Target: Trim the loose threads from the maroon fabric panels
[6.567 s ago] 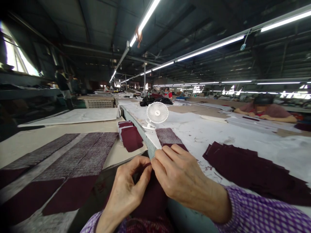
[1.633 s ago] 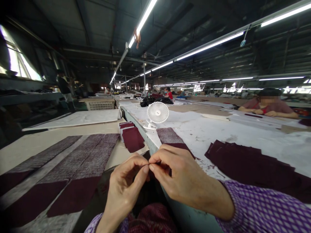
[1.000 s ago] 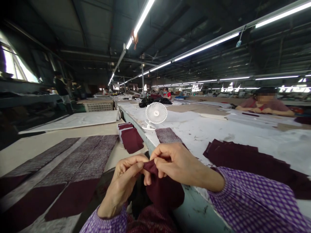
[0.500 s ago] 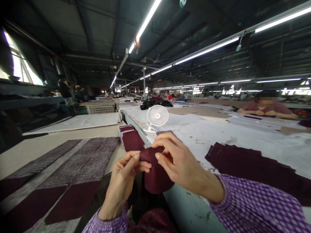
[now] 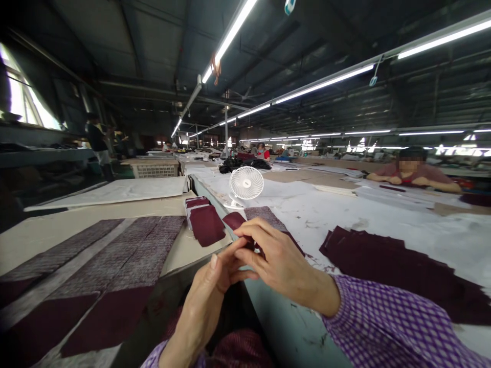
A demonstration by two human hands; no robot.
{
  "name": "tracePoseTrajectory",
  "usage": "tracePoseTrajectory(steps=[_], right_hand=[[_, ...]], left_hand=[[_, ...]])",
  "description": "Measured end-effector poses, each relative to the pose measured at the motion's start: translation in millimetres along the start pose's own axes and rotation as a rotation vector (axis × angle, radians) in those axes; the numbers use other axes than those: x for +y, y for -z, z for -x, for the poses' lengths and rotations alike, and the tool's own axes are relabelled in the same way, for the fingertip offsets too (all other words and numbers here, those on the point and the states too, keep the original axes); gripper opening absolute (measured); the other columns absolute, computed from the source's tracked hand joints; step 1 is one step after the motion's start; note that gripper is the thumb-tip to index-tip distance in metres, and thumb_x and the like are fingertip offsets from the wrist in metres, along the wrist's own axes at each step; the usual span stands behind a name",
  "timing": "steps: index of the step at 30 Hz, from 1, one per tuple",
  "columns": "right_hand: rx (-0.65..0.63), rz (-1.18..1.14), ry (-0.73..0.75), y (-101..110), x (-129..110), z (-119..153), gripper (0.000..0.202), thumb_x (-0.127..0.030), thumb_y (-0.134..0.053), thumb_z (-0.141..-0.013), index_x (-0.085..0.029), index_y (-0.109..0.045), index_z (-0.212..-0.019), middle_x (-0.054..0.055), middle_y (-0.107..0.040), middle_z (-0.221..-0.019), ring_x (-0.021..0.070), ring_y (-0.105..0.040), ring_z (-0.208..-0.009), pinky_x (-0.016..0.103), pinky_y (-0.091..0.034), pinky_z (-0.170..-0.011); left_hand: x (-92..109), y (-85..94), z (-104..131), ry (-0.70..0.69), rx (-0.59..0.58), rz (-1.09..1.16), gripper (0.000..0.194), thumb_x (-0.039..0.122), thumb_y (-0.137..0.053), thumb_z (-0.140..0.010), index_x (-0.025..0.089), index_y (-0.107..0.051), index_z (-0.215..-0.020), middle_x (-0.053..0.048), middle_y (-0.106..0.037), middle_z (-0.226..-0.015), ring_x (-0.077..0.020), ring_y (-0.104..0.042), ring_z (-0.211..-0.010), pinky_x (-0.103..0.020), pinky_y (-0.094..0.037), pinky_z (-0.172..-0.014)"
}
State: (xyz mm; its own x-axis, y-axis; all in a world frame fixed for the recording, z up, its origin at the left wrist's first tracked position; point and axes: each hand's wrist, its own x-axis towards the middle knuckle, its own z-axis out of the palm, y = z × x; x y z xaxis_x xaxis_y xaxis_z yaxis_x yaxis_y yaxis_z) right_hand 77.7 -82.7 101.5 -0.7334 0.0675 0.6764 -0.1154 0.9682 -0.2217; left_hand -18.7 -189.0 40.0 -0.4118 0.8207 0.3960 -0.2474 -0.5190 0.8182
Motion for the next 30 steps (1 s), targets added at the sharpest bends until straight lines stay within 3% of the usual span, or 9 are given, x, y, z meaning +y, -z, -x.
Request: tracePoseTrajectory(steps=[4,7,10,12,14,17,21,24,30], right_hand=[[-0.045,-0.081,-0.056,4.1,3.7,-2.0,0.022,-0.019,-0.043,-0.091,-0.018,-0.06,-0.104,0.007,-0.063,-0.097,0.0147,-0.06,-0.086,0.03,-0.052,-0.074],[-0.02,-0.132,-0.109,7.4,6.1,-3.7,0.025,-0.021,-0.04,-0.092,-0.019,-0.063,-0.103,0.007,-0.063,-0.098,0.0147,-0.059,-0.088,0.03,-0.051,-0.076],[-0.028,-0.173,-0.155,10.3,5.4,-5.6,0.024,-0.024,-0.043,-0.092,-0.02,-0.065,-0.101,0.006,-0.061,-0.099,0.0144,-0.058,-0.089,0.029,-0.05,-0.075],[-0.049,-0.204,-0.185,11.3,3.4,-6.6,0.023,-0.024,-0.045,-0.091,-0.02,-0.066,-0.098,0.005,-0.061,-0.094,0.0137,-0.058,-0.087,0.027,-0.049,-0.074],[-0.081,-0.251,-0.231,11.7,1.7,-6.8,0.021,-0.024,-0.046,-0.09,-0.019,-0.065,-0.097,0.004,-0.063,-0.09,0.0129,-0.059,-0.084,0.025,-0.048,-0.072],[-0.131,-0.319,-0.328,12.1,2.0,-5.5,0.019,-0.028,-0.049,-0.089,-0.017,-0.063,-0.095,0.003,-0.065,-0.088,0.0124,-0.06,-0.078,0.023,-0.047,-0.066],[-0.142,-0.339,-0.396,14.4,3.6,-4.7,0.02,-0.032,-0.05,-0.088,-0.016,-0.062,-0.09,0.003,-0.066,-0.082,0.0126,-0.06,-0.073,0.022,-0.046,-0.061],[-0.125,-0.299,-0.394,17.4,1.0,-5.9,0.023,-0.033,-0.048,-0.09,-0.016,-0.063,-0.09,0.002,-0.065,-0.08,0.013,-0.059,-0.072,0.022,-0.045,-0.059],[-0.11,-0.195,-0.371,23.3,-7.2,-7.1,0.033,-0.036,-0.039,-0.093,-0.016,-0.065,-0.087,0.004,-0.066,-0.081,0.0139,-0.059,-0.073,0.022,-0.044,-0.058]], left_hand=[[8.1,11.1,-0.9,0.037,-0.081,-0.113,0.053,0.051,-0.042,-0.087,0.017,-0.055,-0.125,-0.016,-0.065,-0.111,-0.0196,-0.066,-0.07,-0.034,-0.054,-0.065],[15.6,17.9,-1.5,-0.088,0.091,-0.351,0.036,0.043,-0.053,-0.084,0.018,-0.066,-0.107,-0.012,-0.067,-0.099,-0.0133,-0.059,-0.056,-0.025,-0.048,-0.05],[20.8,23.8,-5.6,-0.399,0.344,-0.745,0.032,0.034,-0.071,-0.071,0.024,-0.068,-0.101,-0.007,-0.063,-0.105,-0.0204,-0.058,-0.087,-0.033,-0.049,-0.076],[21.9,26.6,-9.2,-0.499,0.36,-0.894,0.044,0.03,-0.076,-0.064,0.027,-0.066,-0.107,-0.007,-0.06,-0.111,-0.0253,-0.05,-0.106,-0.04,-0.041,-0.093],[21.5,27.9,-11.5,-0.464,0.308,-0.889,0.037,0.029,-0.074,-0.067,0.026,-0.067,-0.103,-0.006,-0.062,-0.105,-0.0245,-0.05,-0.104,-0.04,-0.039,-0.094],[20.5,28.5,-10.8,-0.245,0.253,-0.682,0.015,0.033,-0.07,-0.072,0.02,-0.071,-0.079,-0.003,-0.063,-0.079,-0.0177,-0.055,-0.079,-0.029,-0.044,-0.075],[21.4,30.1,-6.4,0.04,0.265,-0.282,0.023,0.037,-0.073,-0.068,0.015,-0.067,-0.074,0.001,-0.059,-0.067,-0.0104,-0.051,-0.061,-0.019,-0.039,-0.056],[22.8,32.5,-5.6,0.08,0.264,-0.198,0.023,0.035,-0.073,-0.068,0.015,-0.066,-0.076,0.001,-0.061,-0.07,-0.0093,-0.051,-0.063,-0.018,-0.039,-0.058],[23.7,35.6,-6.8,0.069,0.277,-0.232,0.023,0.035,-0.072,-0.068,0.014,-0.065,-0.073,0.001,-0.058,-0.067,-0.0084,-0.049,-0.062,-0.016,-0.038,-0.057]])
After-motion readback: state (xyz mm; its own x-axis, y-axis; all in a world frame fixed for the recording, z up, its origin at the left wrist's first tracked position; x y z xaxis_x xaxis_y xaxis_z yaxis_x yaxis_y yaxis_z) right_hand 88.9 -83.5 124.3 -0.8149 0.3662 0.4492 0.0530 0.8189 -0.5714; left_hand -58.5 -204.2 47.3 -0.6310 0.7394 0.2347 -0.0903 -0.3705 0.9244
